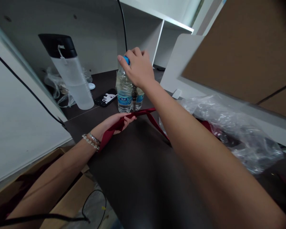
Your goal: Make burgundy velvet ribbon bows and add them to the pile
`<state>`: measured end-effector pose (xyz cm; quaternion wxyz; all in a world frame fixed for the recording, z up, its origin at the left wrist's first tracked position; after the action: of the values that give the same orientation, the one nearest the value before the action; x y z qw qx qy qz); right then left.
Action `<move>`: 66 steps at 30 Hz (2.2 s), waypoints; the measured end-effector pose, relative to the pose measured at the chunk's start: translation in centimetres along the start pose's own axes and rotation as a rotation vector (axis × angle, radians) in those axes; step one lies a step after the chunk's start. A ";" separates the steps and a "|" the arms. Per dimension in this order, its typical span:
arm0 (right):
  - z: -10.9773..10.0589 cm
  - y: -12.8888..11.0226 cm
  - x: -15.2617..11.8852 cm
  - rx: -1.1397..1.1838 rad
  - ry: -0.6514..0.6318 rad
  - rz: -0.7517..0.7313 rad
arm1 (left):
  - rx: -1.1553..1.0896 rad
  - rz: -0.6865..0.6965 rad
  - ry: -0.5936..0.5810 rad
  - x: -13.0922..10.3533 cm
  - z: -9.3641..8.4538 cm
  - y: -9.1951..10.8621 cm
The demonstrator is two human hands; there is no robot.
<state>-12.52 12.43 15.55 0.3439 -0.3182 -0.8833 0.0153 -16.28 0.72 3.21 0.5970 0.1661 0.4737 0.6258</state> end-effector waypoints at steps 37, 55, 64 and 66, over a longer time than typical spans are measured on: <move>0.1 0.1 0.0 0.073 -0.046 0.023 | 1.956 1.169 -0.898 -14.3 -0.6 -8.4; 0.0 -0.2 -0.2 -0.043 -0.007 0.037 | 0.518 0.235 -0.072 -1.6 -1.3 -2.2; 0.4 0.0 0.0 0.015 0.031 0.035 | 0.381 0.248 0.035 1.2 -1.7 -1.8; 0.5 0.1 0.0 0.023 0.025 0.029 | 0.360 0.237 0.033 1.1 -1.8 -1.6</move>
<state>-12.74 12.57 15.15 0.3583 -0.3273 -0.8740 0.0268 -16.94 0.77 0.67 0.4723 0.3144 0.5646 0.5994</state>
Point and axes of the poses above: each hand's wrist, its own x-axis towards the middle knuckle, its own z-axis out of the palm, y = z × x, the point moved 2 cm from there along x, towards the middle knuckle, and after that the axes turned 13 degrees about z, right-handed, at the moved point
